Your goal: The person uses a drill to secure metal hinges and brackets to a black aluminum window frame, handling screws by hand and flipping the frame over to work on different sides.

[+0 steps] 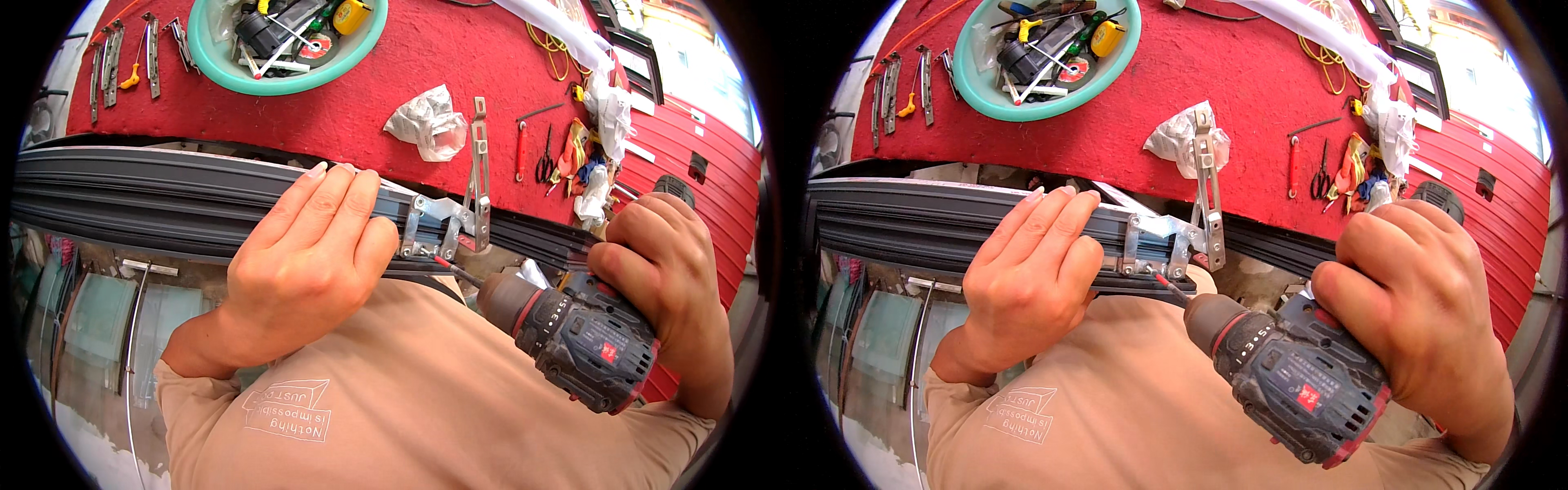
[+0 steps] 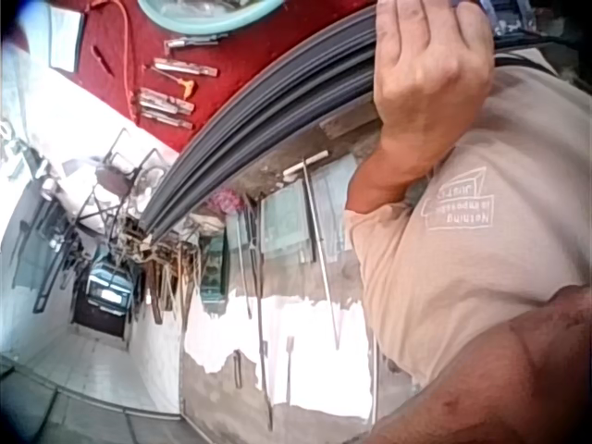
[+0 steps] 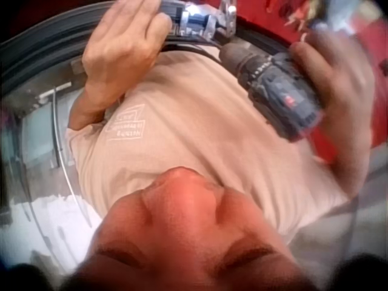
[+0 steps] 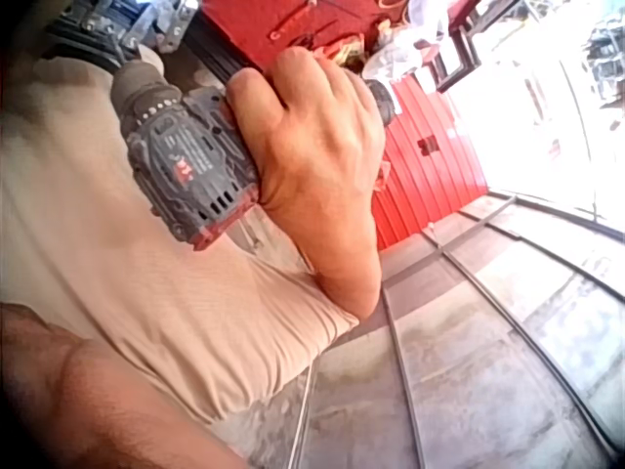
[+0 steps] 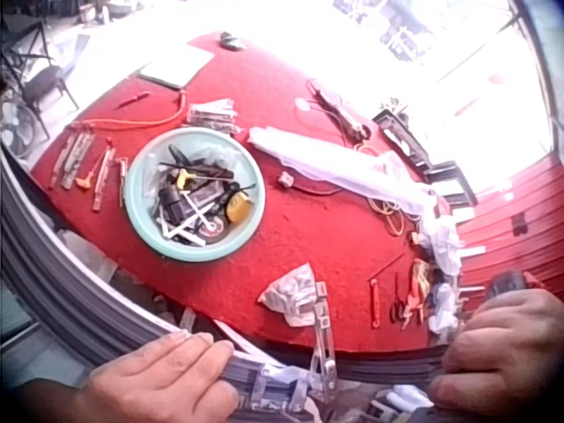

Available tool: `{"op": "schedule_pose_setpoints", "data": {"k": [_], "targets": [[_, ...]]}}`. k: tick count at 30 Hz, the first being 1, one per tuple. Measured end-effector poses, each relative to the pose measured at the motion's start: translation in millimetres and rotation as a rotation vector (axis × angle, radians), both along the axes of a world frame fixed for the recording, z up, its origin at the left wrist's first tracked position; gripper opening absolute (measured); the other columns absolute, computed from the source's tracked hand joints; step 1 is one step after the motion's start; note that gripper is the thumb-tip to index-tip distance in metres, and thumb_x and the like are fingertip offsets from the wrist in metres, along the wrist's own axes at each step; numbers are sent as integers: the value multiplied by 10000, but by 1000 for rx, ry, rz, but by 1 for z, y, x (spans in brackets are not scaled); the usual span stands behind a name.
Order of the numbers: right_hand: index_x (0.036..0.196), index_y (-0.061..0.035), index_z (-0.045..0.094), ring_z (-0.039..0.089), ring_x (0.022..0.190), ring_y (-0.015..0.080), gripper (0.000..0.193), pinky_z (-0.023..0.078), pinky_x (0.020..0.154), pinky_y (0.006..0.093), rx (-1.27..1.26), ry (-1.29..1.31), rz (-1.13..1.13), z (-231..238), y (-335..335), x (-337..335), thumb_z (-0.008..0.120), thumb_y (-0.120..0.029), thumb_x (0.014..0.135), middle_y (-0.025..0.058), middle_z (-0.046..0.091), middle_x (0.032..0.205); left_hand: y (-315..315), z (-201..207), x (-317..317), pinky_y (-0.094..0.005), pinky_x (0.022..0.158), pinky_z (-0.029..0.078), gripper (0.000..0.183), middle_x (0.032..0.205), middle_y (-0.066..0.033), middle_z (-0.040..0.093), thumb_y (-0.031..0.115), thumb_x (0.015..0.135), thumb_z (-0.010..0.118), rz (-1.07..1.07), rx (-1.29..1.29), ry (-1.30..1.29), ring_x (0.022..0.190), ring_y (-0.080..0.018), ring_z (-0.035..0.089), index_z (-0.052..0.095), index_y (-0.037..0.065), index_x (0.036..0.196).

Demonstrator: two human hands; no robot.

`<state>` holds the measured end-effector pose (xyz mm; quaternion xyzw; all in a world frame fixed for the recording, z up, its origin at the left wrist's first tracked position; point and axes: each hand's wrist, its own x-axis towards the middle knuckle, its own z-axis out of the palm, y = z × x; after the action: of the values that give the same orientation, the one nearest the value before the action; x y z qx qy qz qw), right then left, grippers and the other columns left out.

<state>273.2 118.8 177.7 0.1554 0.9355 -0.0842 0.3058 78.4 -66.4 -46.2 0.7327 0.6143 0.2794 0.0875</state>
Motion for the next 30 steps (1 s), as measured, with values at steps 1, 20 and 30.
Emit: {"op": "schedule_pose_setpoints", "data": {"k": [1, 20, 30], "targets": [[895, -82, 677, 647, 788, 297, 278, 502, 734, 466, -1, -1, 18, -1, 2, -2, 808, -246, 712, 71, 591, 866, -1, -1, 0, -462, 1156, 585, 166, 1281, -147, 813, 56, 743, 742, 9, 1, 2, 1230, -315, 784, 630, 82, 863], [897, -91, 674, 657, 800, 286, 233, 514, 715, 434, 20, 19, 76, -4, 4, -4, 781, -225, 739, 64, 598, 872, -1, -4, 1, -461, 1141, 598, 119, 1256, -149, 817, 60, 793, 729, 17, 29, 13, 1211, -315, 789, 631, 76, 858], [891, -83, 671, 644, 796, 286, 244, 508, 712, 436, 24, 20, 72, -2, 1, -6, 769, -247, 739, 69, 594, 876, 1, -3, 1, -462, 1132, 602, 118, 1248, -152, 819, 67, 800, 734, 7, 33, 2, 1206, -314, 788, 628, 77, 850]]}}
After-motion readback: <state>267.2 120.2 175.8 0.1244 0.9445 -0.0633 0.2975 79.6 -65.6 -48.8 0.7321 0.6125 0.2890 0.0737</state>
